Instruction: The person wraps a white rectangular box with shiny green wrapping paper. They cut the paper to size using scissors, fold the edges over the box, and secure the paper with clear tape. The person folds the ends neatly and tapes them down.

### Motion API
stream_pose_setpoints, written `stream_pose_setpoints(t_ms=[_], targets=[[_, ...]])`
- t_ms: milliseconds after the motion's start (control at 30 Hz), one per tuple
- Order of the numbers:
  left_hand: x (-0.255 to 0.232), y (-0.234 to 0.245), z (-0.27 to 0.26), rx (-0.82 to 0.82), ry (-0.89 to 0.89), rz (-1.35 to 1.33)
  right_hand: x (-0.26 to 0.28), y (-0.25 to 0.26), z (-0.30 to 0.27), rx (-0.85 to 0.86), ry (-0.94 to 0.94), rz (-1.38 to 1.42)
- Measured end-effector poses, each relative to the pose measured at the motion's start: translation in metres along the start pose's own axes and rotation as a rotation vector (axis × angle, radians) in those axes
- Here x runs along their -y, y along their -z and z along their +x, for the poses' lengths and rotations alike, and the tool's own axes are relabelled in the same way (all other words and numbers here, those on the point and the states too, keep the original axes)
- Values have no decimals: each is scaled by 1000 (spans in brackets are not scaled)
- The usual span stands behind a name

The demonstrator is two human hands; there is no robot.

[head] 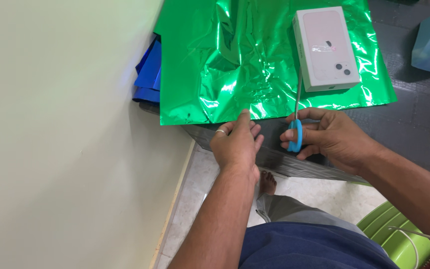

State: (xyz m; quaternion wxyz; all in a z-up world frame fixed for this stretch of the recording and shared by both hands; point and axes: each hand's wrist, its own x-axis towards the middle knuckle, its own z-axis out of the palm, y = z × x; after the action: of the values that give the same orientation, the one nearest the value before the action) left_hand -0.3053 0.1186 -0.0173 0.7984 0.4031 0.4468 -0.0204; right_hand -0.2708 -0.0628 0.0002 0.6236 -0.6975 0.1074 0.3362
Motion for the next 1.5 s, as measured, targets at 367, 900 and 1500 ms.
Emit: stream_pose_setpoints(t_ms=[367,900,1500], targets=[[3,-2,17,110,-62,-61,-14,-2,-4,171,6,208],[0,-5,8,170,-96,-82,-17,-14,-34,286,-87,157],[-10,-7,7,204,-44,-63,-13,-25,-23,220,-89,218]])
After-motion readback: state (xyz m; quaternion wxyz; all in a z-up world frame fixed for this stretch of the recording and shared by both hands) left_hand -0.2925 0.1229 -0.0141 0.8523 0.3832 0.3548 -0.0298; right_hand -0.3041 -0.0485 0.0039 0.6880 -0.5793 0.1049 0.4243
